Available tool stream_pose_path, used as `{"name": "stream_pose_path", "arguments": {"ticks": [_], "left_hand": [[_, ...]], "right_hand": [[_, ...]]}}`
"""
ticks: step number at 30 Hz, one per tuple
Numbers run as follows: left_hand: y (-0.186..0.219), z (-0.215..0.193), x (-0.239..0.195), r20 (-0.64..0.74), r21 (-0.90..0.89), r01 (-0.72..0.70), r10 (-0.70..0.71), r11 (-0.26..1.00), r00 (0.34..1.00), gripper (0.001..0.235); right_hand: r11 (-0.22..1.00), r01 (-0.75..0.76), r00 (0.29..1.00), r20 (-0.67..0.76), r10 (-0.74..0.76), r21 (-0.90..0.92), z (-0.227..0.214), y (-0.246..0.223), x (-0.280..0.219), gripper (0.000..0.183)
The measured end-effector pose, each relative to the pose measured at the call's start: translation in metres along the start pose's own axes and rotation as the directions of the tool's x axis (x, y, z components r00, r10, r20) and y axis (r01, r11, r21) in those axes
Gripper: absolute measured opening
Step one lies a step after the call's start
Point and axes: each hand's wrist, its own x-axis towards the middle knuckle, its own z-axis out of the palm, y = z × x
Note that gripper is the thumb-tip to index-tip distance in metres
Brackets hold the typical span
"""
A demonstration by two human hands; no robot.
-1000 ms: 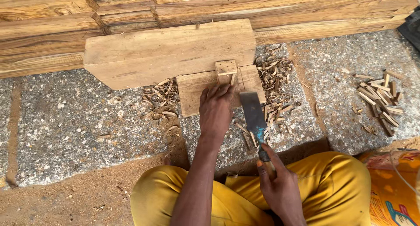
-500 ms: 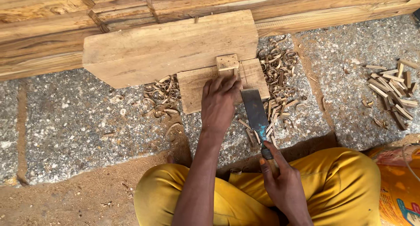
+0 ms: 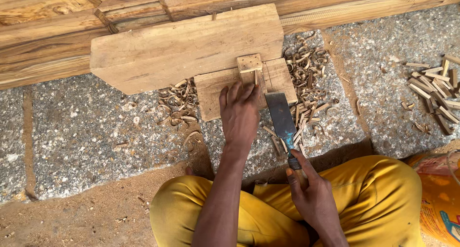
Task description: The person sits cross-legged on the ground and uses a chisel to carve a small wooden block. They repeatedly strike the chisel with a mallet to shape the wood, creating shavings that accumulate on the floor.
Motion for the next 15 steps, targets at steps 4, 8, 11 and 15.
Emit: {"name": "stream_pose_path", "arguments": {"ticks": [4, 8, 11, 15], "left_hand": [[0.008, 0.003, -0.008, -0.034, 0.047, -0.003, 0.004, 0.999, 0.999, 0.028], [0.012, 0.003, -0.009, -0.028, 0.077, 0.031, -0.028, 0.997, 0.999, 0.025], [0.008, 0.006, 0.0, -0.057, 0.044, 0.049, -0.046, 0.998, 0.997, 0.022], [0.004, 0.004, 0.0, -0.017, -0.009, 0.055, -0.055, 0.998, 0.998, 0.024]], "right_hand": [[1.0, 0.003, 1.0, -0.004, -0.003, -0.014, -0.002, -0.001, 0.001, 0.054], [0.997, -0.076, 0.996, 0.039, 0.077, -0.02, -0.004, -0.005, 0.001, 0.058], [1.0, -0.003, 1.0, 0.003, 0.003, -0.017, -0.005, -0.007, 0.001, 0.054], [1.0, -0.003, 1.0, 0.007, 0.003, -0.016, -0.006, -0.008, 0.0, 0.055]]}}
